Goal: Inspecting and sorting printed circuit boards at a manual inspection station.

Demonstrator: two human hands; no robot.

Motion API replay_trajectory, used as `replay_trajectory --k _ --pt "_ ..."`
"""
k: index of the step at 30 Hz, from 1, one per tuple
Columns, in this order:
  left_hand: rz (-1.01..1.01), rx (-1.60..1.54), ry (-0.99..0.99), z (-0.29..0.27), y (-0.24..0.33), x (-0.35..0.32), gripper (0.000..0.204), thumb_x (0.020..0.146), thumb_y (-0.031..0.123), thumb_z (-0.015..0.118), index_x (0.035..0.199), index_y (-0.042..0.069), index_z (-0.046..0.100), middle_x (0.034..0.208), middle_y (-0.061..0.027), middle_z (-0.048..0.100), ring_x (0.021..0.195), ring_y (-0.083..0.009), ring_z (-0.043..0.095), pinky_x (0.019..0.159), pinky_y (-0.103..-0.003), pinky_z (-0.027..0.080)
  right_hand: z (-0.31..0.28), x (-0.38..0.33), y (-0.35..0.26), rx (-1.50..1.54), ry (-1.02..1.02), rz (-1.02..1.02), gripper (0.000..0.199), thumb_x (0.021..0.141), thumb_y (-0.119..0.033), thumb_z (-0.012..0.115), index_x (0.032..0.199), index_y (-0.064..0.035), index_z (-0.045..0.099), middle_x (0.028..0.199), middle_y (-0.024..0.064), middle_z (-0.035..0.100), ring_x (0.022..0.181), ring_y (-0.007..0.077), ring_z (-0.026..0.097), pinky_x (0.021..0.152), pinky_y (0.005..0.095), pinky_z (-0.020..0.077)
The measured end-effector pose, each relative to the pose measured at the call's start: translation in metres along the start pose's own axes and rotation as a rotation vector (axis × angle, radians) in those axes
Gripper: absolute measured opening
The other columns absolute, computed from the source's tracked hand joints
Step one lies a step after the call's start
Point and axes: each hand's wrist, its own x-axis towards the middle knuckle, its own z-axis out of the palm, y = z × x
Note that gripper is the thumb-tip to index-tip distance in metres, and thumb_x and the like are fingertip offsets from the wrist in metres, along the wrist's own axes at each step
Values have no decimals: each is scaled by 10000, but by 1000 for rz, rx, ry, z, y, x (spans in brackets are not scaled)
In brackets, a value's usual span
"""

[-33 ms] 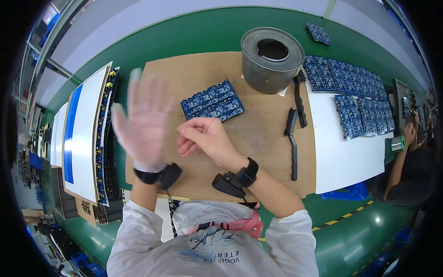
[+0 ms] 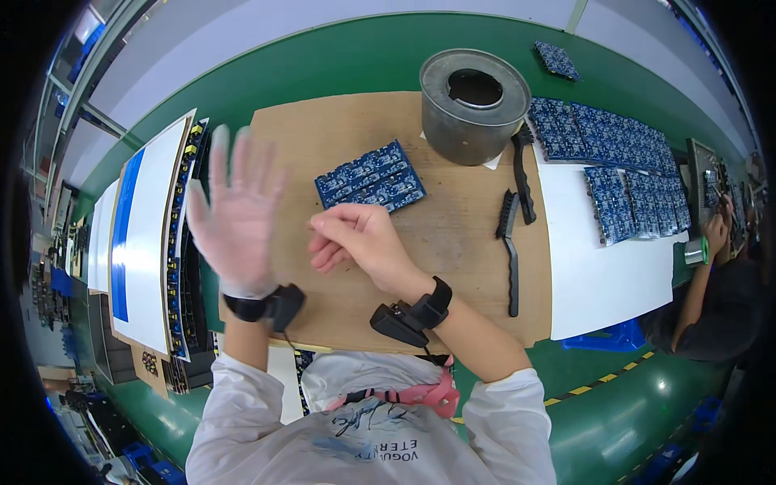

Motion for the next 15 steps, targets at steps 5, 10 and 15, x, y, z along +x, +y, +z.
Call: replay_trajectory --k 5,10,15 --pt "-306 217 296 -63 17 12 575 894 376 448 1352 44 347 1373 -135 367 1254 -294 366 1024 -500 268 5 1 -14 43 23 -81 302 930 -225 474 948 53 592 753 135 630 619 191 636 555 306 535" --pt "-618 321 92 -64 -20 5 491 900 313 454 1288 17 404 1338 -118 409 1176 -282 454 1011 -406 327 -8 6 -10 77 77 -128 303 931 -237 456 966 33 588 754 122 628 608 188 627 548 306 527" --pt "-697 210 -17 -60 -18 14 460 902 299 449 1270 24 427 1314 -118 441 1134 -254 485 957 -344 379 -16 -20 -29 247 286 -168 258 920 -220 472 983 8 573 705 86 602 574 163 595 494 287 495"
